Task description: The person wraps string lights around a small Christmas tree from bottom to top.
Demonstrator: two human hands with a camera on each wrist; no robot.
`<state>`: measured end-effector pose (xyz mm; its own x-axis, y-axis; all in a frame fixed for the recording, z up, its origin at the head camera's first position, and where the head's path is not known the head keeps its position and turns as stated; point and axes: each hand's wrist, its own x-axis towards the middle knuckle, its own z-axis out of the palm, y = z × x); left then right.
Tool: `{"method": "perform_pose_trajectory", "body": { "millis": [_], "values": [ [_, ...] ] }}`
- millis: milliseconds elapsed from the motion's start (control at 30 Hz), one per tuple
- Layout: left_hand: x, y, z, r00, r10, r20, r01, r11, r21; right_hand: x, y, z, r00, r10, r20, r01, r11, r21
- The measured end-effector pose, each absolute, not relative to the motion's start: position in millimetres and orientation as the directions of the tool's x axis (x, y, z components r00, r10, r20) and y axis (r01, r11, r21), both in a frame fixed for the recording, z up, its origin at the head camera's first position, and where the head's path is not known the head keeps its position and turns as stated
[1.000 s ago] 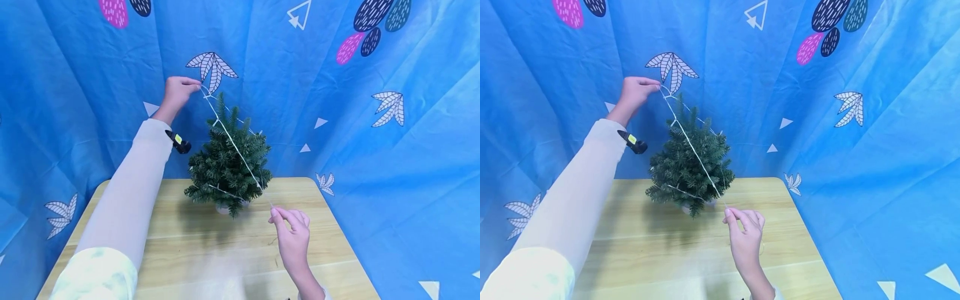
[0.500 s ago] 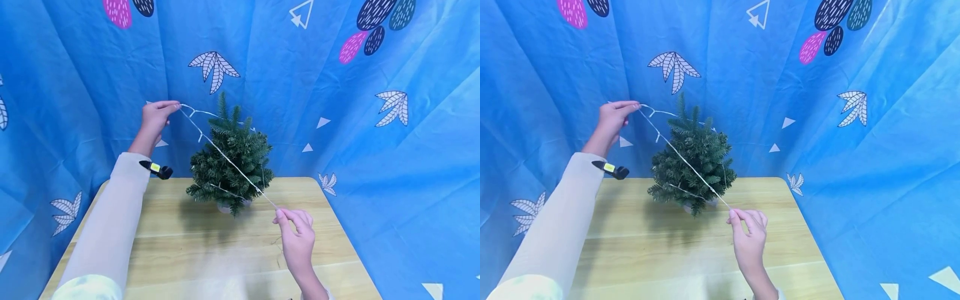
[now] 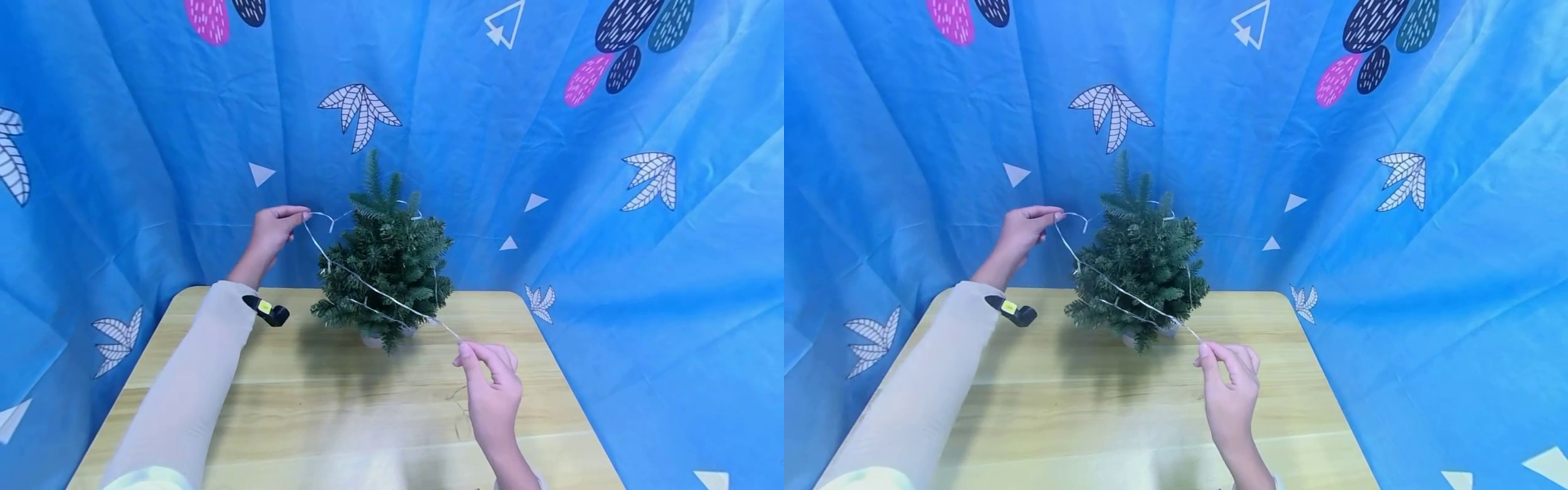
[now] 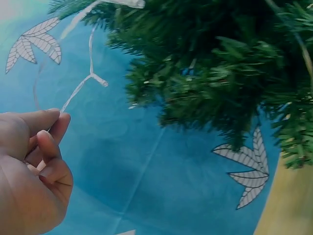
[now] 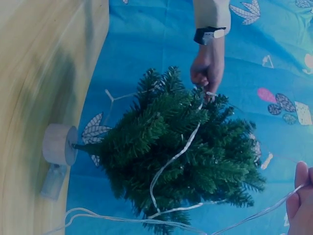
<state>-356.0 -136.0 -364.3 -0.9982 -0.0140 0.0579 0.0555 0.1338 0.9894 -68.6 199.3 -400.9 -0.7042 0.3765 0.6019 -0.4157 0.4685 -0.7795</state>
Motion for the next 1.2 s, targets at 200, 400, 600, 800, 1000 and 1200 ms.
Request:
{"method": "perform_pose_trajectory", "body": {
  "millis": [200,400,600,800,1000,1200],
  "values": [
    [-351.2,-133.8,-377.7,-0.999,0.003,0.036,0.036,0.149,0.988,-69.9,208.8,-393.2,-0.577,0.44,0.689,-0.48,0.5,-0.721],
    [-346.5,-131.8,-391.4,-0.999,0.045,0.024,0.032,0.195,0.98,-71.9,217.0,-386.8,-0.509,0.485,0.711,-0.51,0.495,-0.703],
    [-348.1,-126.3,-405.5,-0.995,0.104,0.002,0.028,0.246,0.969,-71.5,217.3,-386.8,-0.51,0.494,0.704,-0.509,0.486,-0.71],
    [-352.1,-122.3,-410.0,-0.977,0.214,0.008,0.085,0.354,0.931,-71.4,217.1,-387.7,-0.522,0.508,0.685,-0.496,0.472,-0.729],
    [-347.0,-124.6,-408.1,-0.976,0.207,0.07,0.138,0.33,0.934,-71.2,220.5,-385.3,-0.542,0.539,0.644,-0.446,0.465,-0.765],
    [-310.5,-125.6,-389.1,-0.971,0.048,0.236,0.237,0.363,0.901,-69.9,223.5,-384.8,-0.584,0.546,0.601,-0.377,0.473,-0.796]
  ]
}}
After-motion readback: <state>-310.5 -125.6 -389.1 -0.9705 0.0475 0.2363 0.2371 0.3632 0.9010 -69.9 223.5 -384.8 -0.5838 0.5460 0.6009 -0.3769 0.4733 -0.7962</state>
